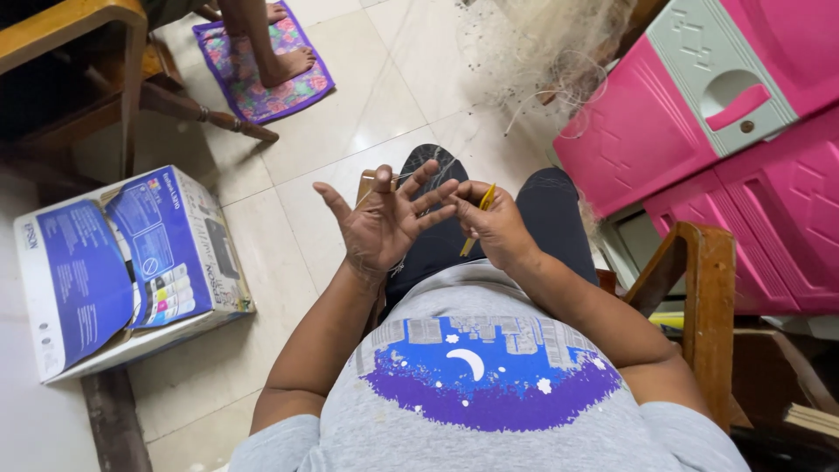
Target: Repairing a fine-mesh fishing net using a plastic shuttle and string
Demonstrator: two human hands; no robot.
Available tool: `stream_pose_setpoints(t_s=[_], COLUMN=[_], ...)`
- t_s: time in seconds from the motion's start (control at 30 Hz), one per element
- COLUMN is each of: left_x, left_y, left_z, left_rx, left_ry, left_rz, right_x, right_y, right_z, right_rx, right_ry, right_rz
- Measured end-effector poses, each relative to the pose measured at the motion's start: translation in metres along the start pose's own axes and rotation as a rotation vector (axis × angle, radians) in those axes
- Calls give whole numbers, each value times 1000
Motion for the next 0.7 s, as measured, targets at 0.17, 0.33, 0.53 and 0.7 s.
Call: stream_pose_setpoints(t_s=[0.17,0.33,0.53,0.7], left_x=[4,2,1,-1], left_y=[-1,-1,-1,-3], left_z=[4,3,2,0], left_rx=[-9,-17,-35,-46], left_ry=[91,129,188,194], left_rz=[56,62,35,1], right_x=[-5,-8,-17,-19], right_y=[2,0,-9,-17], right_z=[7,1,-2,-2], right_rx=[-11,-16,-29,-39], right_ry=[17,-5,-54,-48], right_rz=[-13,-11,-69,-94])
Point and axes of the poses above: each hand's wrist, its own y-axis towards the middle knuckle, its own x-axis out of the palm, z = x × y, the point moved 9 cm from there along y, towards the middle knuckle, and after that the axes turned 15 degrees about -x, right-handed, at the moved point
